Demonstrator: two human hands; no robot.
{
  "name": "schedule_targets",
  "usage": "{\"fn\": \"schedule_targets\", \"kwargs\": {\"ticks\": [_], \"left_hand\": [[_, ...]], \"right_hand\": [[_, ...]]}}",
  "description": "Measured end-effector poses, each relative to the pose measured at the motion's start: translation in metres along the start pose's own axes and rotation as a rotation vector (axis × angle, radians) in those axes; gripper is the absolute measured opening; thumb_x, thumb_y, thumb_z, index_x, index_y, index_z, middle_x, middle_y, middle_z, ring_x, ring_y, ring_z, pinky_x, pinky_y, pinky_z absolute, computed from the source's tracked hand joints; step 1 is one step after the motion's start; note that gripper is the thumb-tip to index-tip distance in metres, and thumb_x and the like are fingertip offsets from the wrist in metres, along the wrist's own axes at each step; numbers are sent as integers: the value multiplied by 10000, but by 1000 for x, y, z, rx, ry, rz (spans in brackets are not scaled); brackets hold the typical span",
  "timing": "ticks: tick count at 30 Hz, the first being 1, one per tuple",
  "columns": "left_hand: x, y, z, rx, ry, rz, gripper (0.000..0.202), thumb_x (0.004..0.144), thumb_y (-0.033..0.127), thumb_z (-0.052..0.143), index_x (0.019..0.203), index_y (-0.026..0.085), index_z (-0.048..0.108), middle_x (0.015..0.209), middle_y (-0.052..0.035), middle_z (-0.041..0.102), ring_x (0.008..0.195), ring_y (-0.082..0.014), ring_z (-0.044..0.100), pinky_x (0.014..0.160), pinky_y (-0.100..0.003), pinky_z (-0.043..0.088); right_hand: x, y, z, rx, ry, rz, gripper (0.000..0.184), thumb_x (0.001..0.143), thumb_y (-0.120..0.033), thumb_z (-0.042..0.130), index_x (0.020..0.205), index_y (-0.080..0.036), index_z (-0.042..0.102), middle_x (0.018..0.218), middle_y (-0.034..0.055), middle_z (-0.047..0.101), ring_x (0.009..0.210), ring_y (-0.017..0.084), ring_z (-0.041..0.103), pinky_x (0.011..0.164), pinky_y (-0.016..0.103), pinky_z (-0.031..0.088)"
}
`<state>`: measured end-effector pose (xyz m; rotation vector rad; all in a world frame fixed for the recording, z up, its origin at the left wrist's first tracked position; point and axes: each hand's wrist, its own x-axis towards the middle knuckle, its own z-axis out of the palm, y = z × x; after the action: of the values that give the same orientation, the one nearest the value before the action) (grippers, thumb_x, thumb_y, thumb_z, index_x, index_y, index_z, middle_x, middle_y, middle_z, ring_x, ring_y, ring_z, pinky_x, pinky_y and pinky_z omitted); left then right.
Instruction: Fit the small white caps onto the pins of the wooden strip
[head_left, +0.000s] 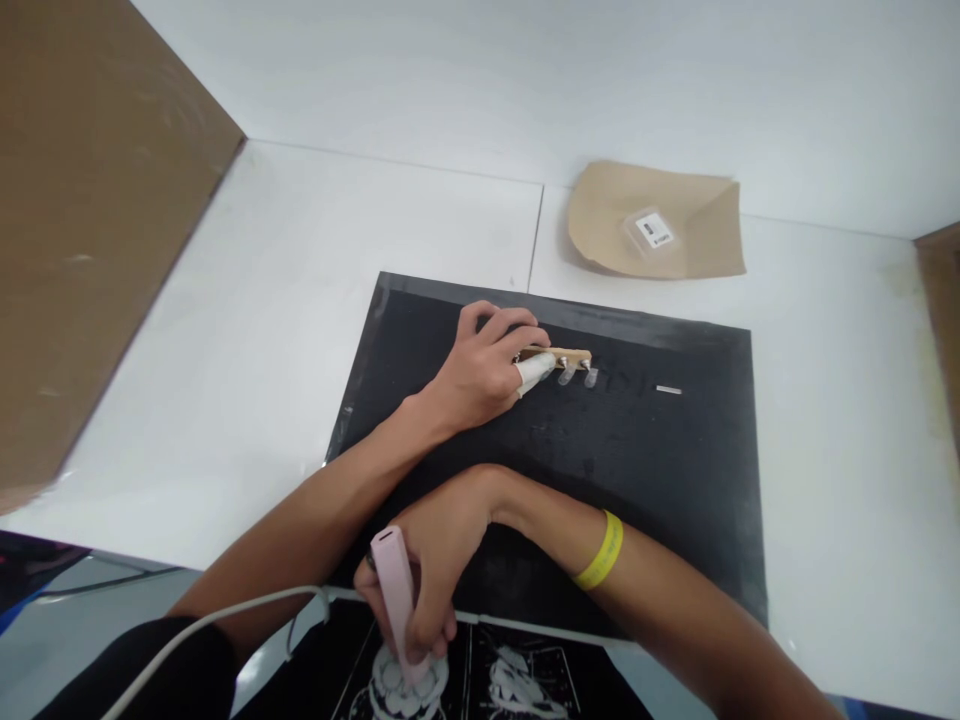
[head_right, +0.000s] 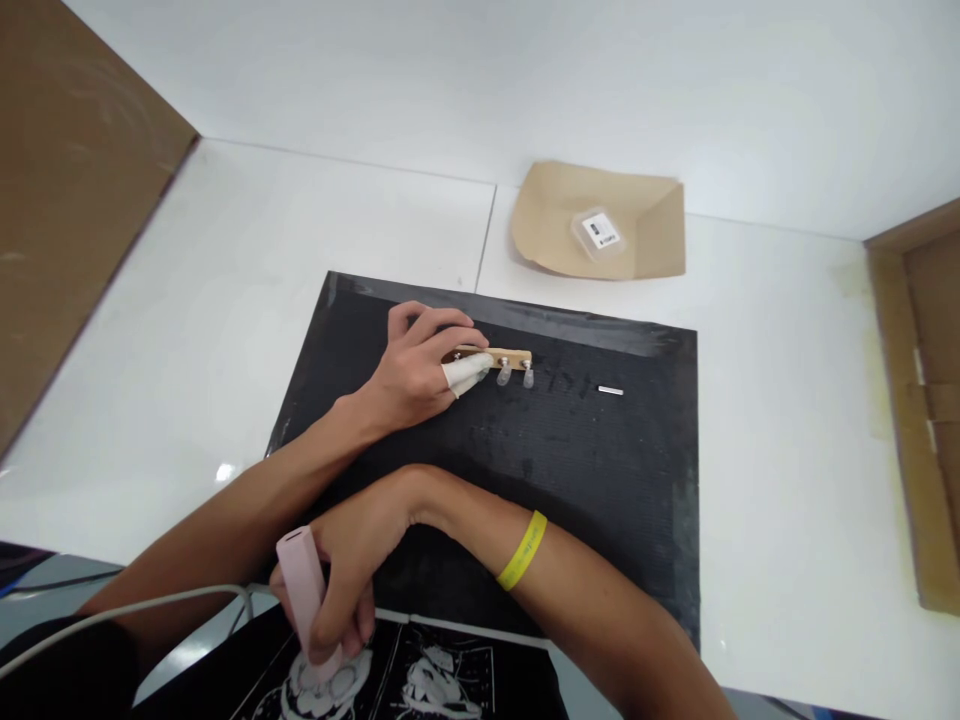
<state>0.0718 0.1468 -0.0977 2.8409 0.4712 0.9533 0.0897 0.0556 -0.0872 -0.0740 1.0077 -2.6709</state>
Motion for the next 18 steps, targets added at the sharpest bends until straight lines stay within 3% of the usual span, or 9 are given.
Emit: {"fn": "schedule_targets", "kwargs": {"ticks": [8,13,18], "left_hand": [[1,0,-1,-64,-56,-66,166,959,92,624,964,216,735,1140,-32,803,1111,-223,663,1055,-503,310],[5,-1,-4,-139,-71,-147,108,982,176,660,955,219,755,1111,-38,818,1083,-221,681,1030,-500,329],[7,-4,-4,-248,-40,-195,101,981,213,675,960,203,774,1032,-50,815,987,-199,694,929,-418,432]], "right_hand": [[3,4,-4,8,-35,-17,459,558,-23,977,853,-98,633,715,-37,779,682,155,762,670,274,678],[3,4,-3,13,-11,17,479,510,-14,988,822,-104,636,698,-32,775,665,162,759,644,268,674],[3,3,0,17,19,-3,487,470,-39,1007,780,-107,639,657,-30,762,633,163,752,617,261,669]]}}
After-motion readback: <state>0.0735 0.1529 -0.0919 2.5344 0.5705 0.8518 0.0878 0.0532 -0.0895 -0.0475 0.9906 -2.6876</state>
